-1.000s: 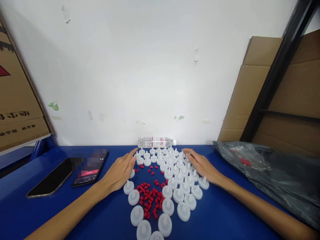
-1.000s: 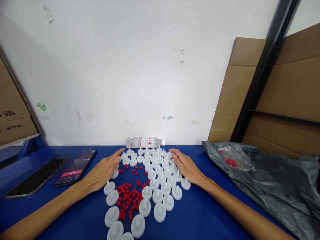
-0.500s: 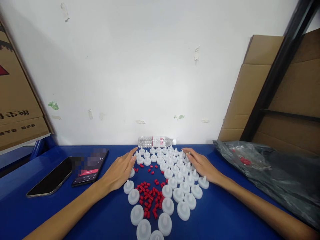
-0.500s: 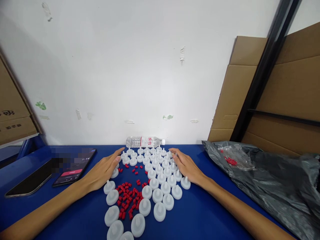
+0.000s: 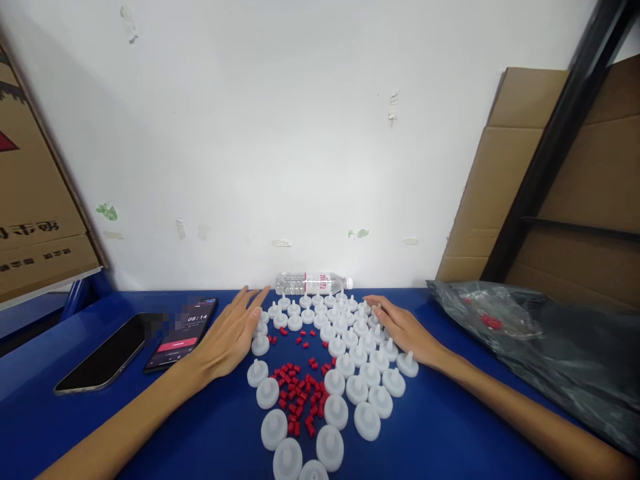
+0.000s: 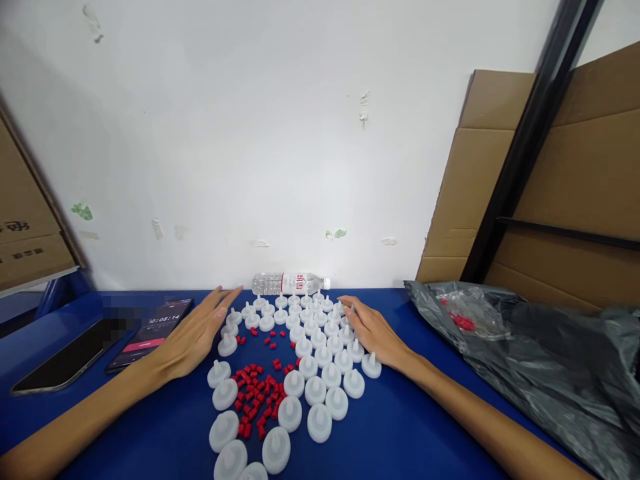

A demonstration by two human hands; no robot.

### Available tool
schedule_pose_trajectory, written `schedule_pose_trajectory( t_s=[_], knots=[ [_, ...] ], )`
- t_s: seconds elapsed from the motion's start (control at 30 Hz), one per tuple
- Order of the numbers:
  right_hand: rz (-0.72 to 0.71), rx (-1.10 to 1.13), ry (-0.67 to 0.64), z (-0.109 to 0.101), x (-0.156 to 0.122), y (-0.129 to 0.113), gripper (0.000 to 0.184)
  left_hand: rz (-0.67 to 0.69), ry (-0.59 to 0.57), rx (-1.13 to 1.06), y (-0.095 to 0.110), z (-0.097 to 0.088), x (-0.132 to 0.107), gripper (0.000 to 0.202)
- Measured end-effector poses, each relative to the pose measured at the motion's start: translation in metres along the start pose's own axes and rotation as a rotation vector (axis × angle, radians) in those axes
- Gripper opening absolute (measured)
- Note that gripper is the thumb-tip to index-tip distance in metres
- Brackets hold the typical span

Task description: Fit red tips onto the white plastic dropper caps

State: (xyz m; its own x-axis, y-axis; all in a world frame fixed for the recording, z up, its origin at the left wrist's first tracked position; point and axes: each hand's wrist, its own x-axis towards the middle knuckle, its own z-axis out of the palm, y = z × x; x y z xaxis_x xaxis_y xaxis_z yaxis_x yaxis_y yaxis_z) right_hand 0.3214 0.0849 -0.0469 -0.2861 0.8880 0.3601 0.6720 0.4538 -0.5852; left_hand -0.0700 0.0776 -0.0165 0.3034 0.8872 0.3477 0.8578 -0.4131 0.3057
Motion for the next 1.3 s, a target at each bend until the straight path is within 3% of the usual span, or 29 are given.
schedule_pose_trajectory(
  t_s=[0.17, 0.3, 0.5, 0.77, 1.0, 1.3],
  knots=[
    [0.002, 0.003, 0.013, 0.000, 0.000, 0.001, 0.047, 0.104, 0.146, 0.196, 0.005, -0.026, 0.000, 0.059],
    [0.015, 0.007, 0.022, 0.000, 0.001, 0.001, 0.049, 0.193, 0.061, 0.309, 0.016, -0.040, -0.002, 0.052],
    [0.050, 0.021, 0.035, 0.000, 0.000, 0.000, 0.054, 0.288, -0.200, 0.265, 0.032, -0.035, -0.011, 0.052],
    [0.071, 0.058, 0.085, -0.001, -0.001, -0.002, 0.060, 0.285, -0.260, 0.267, 0.031, -0.030, -0.014, 0.050],
    [0.084, 0.032, 0.250, 0.000, 0.000, 0.003, 0.061, 0.222, -0.302, 0.259, 0.032, -0.029, -0.016, 0.055],
    [0.135, -0.055, 0.423, -0.005, -0.002, 0.007, 0.055, 0.257, -0.241, 0.244, 0.033, -0.027, -0.018, 0.033]
  ],
)
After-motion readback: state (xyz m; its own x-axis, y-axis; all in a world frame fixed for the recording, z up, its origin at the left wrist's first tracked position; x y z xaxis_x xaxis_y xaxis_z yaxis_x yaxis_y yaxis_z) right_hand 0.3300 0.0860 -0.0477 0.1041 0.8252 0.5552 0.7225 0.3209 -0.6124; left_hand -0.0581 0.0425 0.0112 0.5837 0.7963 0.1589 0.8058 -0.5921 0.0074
